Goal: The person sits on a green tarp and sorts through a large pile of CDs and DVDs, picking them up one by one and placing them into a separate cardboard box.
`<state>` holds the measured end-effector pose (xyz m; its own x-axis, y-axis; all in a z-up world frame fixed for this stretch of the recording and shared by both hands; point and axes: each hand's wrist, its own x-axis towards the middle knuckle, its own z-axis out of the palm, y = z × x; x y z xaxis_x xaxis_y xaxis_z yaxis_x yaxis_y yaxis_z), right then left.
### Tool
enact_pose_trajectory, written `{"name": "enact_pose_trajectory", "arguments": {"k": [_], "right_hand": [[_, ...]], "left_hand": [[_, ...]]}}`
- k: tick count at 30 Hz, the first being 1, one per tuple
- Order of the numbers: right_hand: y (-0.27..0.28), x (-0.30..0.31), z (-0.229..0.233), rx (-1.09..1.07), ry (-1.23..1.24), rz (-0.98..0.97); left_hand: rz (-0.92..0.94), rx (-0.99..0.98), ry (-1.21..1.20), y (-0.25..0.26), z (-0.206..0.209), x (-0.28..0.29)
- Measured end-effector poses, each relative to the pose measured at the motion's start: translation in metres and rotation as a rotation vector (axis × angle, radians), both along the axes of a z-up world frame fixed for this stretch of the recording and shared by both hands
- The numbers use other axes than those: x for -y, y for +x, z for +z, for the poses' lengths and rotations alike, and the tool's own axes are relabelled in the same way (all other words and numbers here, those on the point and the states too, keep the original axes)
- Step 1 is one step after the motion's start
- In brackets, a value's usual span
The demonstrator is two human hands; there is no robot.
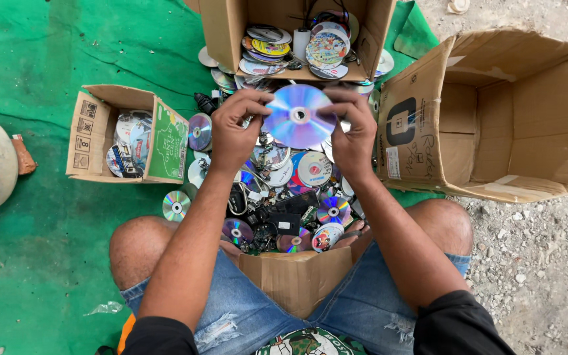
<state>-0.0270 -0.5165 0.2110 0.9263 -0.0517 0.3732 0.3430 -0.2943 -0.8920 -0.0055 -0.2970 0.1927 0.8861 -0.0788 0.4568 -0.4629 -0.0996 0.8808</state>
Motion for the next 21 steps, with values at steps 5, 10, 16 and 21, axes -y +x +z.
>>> {"name": "enact_pose_trajectory", "arguments": {"k": [5, 10, 16, 21], "right_hand": [[0.010, 0.011, -0.045, -0.199, 0.236, -0.019], [0.025, 0.050, -0.023, -0.276, 0.460, -0.129], [0.036, 0.197, 0.022, -0.067, 0.260, -0.459], [0.046, 0.360, -0.168, -0.393, -0.114, -0.884]], "left_hand": [[-0.066, -0.303, -0.238, 0.001, -0.025, -0.001], [-0.023, -0.458, -0.118, 0.007, -0.054, -0.014], [-0.009, -0.618, 0.183, 0.002, -0.065, -0.018], [0.039, -0.721, 0.274, -0.008, -0.082, -0.018]]}}
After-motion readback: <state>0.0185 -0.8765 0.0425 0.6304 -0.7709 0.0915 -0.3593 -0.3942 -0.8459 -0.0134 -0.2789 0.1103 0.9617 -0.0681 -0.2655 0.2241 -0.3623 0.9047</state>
